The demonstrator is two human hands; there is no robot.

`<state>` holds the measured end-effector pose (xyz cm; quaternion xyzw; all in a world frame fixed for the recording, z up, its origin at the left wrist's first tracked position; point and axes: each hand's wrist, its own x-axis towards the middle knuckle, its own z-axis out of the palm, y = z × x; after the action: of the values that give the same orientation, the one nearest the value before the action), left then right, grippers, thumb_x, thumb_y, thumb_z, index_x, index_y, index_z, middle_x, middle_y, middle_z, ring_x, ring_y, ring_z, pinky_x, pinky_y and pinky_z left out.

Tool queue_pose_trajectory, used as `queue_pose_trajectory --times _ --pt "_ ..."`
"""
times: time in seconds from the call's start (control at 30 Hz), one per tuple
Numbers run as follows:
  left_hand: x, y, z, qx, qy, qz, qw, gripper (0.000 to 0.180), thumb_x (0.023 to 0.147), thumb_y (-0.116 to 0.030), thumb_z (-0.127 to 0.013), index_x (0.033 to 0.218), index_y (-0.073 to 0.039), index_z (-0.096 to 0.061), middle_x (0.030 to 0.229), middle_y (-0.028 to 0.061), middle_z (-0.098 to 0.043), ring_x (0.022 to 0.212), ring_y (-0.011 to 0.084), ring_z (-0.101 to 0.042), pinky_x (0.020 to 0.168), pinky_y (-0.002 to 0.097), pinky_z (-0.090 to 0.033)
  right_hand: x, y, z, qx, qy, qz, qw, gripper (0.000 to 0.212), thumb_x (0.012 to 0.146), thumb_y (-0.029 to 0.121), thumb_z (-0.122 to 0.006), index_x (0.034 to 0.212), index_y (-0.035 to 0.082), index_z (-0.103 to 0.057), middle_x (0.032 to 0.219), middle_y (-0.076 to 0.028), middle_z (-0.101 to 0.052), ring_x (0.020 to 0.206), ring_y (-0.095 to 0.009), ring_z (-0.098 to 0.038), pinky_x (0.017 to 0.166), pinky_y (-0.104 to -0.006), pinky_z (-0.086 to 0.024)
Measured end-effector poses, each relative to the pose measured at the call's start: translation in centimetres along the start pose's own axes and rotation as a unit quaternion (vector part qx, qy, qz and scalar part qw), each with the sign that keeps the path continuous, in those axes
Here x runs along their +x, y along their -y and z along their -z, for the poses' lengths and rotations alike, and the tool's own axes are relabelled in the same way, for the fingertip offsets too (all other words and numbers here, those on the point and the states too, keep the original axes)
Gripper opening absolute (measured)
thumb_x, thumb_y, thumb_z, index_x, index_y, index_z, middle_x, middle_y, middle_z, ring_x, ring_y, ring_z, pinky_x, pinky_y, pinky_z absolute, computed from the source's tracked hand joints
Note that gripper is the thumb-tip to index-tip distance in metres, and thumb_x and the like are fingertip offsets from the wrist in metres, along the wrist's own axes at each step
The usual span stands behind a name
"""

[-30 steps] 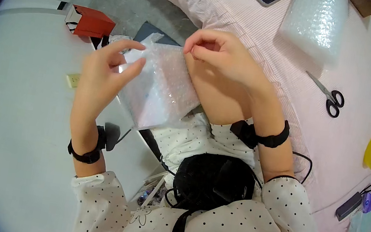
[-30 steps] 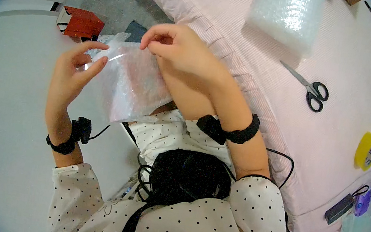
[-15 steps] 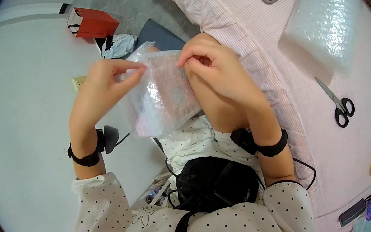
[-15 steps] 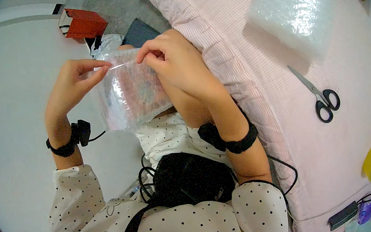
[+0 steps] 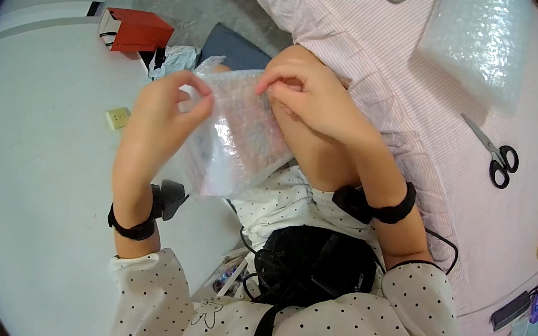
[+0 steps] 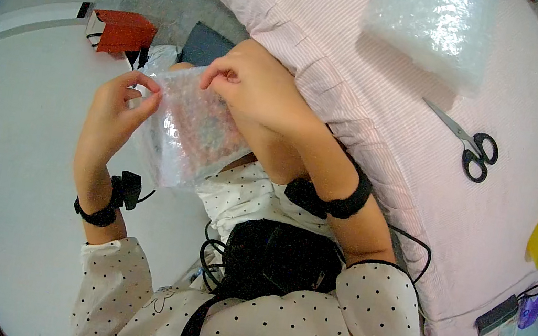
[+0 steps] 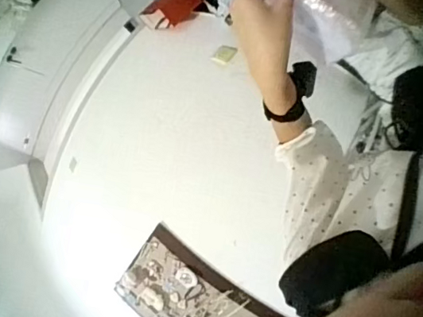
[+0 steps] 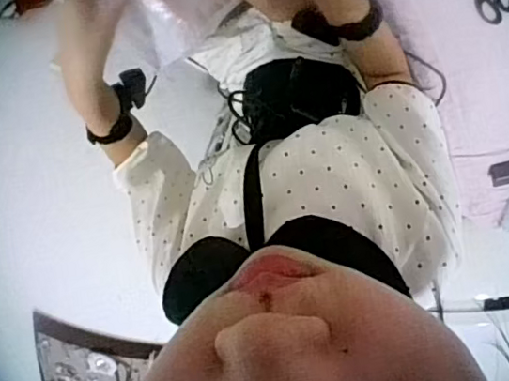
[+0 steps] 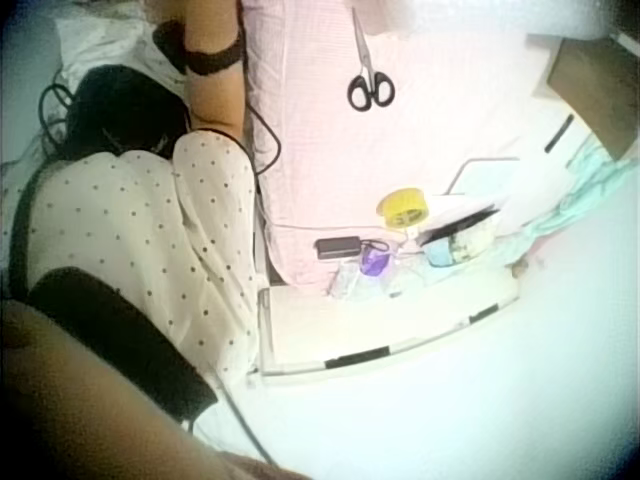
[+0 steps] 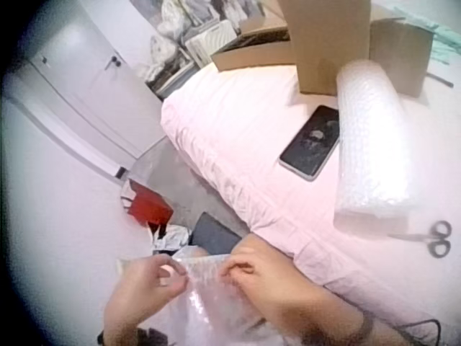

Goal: The person wraps an object in bubble wrap by hand and secures it with tape and scissors.

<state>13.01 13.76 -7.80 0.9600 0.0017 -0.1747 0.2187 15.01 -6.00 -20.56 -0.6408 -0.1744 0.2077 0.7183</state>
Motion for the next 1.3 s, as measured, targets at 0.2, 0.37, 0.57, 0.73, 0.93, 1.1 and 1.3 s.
queue_pose_trajectory --times 0.2,0.37,0.57,0.73,0.93,1.1,1.3 --pt "-1.7 -1.8 3.1 -0.076 0.021 0.106 0.991 0.014 0.081 -0.011 -0.066 0.091 -0.005 -0.059 0.057 -0.0027 -0.053 0.052 0.0012 -0.035 0.047 0.0203 -0.027 0.0 3.3 0.9 0.169 0.069 0.019 0.983 0.008 0.085 -0.001 -0.050 0.090 0.001 -0.055 0.084 0.000 -0.051 0.075 -0.008 -0.053 0.070 -0.0214 -0.043" --pt "-2.6 -1.8 2.7 -0.164 -0.045 0.126 0.977 0.017 0.082 -0.009 -0.066 0.095 -0.004 -0.057 0.057 -0.0039 -0.056 0.053 -0.0008 -0.041 0.049 0.0172 -0.028 0.3 5.1 0.1 0.134 0.026 0.057 0.989 0.005 0.086 -0.001 -0.048 0.089 0.003 -0.049 0.084 0.000 -0.049 0.082 -0.010 -0.057 0.077 -0.0236 -0.046" --pt "-1.4 -1.8 1.5 -0.262 -0.034 0.096 0.960 0.018 0.080 -0.007 -0.066 0.095 -0.004 -0.056 0.058 -0.0011 -0.060 0.060 0.0023 -0.055 0.056 0.0164 -0.035 -0.4 4.7 0.9 0.223 0.011 0.057 0.973 0.005 0.088 0.000 -0.048 0.091 0.003 -0.045 0.086 -0.004 -0.053 0.087 -0.014 -0.061 0.082 -0.0262 -0.047" --pt "-0.6 -2.8 1.6 -0.202 -0.006 0.063 0.977 0.018 0.080 -0.010 -0.064 0.096 -0.004 -0.057 0.056 -0.0032 -0.057 0.061 0.0029 -0.058 0.054 0.0166 -0.035 -0.8 5.4 1.0 0.204 0.001 0.082 0.976 0.006 0.088 -0.001 -0.048 0.092 0.002 -0.045 0.087 -0.004 -0.051 0.086 -0.013 -0.059 0.083 -0.0281 -0.050" --pt "0.0 -1.9 2.7 -0.279 0.058 0.035 0.958 0.024 0.081 -0.014 -0.064 0.102 -0.006 -0.059 0.054 -0.0068 -0.051 0.053 0.0006 -0.050 0.044 0.0167 -0.028 -1.8 8.9 1.9 0.210 -0.038 0.070 0.974 0.007 0.088 -0.005 -0.044 0.091 0.001 -0.046 0.096 -0.007 -0.050 0.090 -0.017 -0.063 0.082 -0.0299 -0.052" --pt "-0.4 -2.3 3.8 -0.300 0.060 0.013 0.952 0.027 0.082 -0.013 -0.064 0.107 -0.004 -0.057 0.053 -0.0088 -0.045 0.047 -0.0007 -0.038 0.043 0.0182 -0.027 -2.0 10.6 2.3 0.216 -0.044 0.090 0.971 0.006 0.090 -0.003 -0.045 0.092 0.002 -0.047 0.094 -0.006 -0.049 0.088 -0.016 -0.061 0.086 -0.0349 -0.054" --pt "-1.1 0.2 6.7 -0.327 -0.016 0.016 0.945 0.026 0.084 -0.014 -0.063 0.107 -0.004 -0.056 0.057 -0.0073 -0.045 0.048 0.0000 -0.038 0.046 0.0165 -0.035 -0.1 7.4 -3.2 0.392 0.035 -0.018 0.919 0.006 0.091 -0.001 -0.047 0.093 0.004 -0.045 0.087 -0.005 -0.051 0.080 -0.011 -0.056 0.087 -0.0395 -0.054"
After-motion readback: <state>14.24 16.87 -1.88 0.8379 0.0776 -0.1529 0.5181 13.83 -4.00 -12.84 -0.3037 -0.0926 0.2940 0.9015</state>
